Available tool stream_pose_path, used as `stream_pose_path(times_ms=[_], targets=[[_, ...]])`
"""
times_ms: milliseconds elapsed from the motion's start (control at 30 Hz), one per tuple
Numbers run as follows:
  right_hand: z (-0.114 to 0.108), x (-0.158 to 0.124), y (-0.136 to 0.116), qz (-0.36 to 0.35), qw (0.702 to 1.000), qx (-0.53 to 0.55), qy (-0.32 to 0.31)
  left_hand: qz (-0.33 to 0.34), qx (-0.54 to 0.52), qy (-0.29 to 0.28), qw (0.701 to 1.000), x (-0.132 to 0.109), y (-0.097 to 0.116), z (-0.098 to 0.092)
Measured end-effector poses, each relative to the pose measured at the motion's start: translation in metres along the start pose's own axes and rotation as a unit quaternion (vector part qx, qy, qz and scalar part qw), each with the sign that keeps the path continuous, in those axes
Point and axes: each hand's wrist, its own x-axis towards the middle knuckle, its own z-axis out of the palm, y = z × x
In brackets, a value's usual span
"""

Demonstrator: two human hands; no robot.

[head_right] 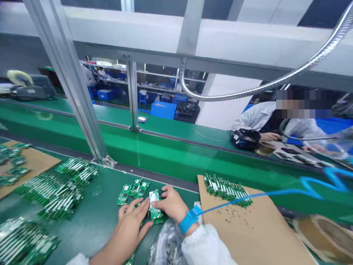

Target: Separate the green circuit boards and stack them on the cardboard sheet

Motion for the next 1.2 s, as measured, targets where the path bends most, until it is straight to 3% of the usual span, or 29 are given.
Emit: stream_pose_path(times_ms=[133, 300, 433, 767, 1033, 1200], targets=[[-0.003, 0.000, -0.001, -0.009, 1.000, -0.010, 0.019, 0.003, 0.000, 0.030, 1.000, -0.003, -0.004, 0.004], [-0.019, -0.004, 0.005, -0.011, 0.997, -0.039, 0.066, 0.052, 0.015, 0.144, 0.988, 0.002, -0.009, 0.015], [-0.012, -0.003, 0.010, 0.009, 0.998, -0.035, 0.045, 0.060, 0.024, 0.218, 0.974, 0.003, -0.011, 0.017], [0.012, -0.004, 0.004, 0.021, 0.999, -0.007, -0.045, 0.079, 0.033, 0.236, 0.968, 0.000, -0.012, 0.025], [0.026, -0.010, 0.002, 0.000, 0.999, -0.053, 0.001, 0.070, 0.032, 0.262, 0.962, 0.003, -0.015, 0.033], [0.008, -0.004, -0.003, 0.005, 0.987, -0.154, 0.054, 0.083, 0.033, 0.258, 0.962, 0.001, -0.013, 0.024]])
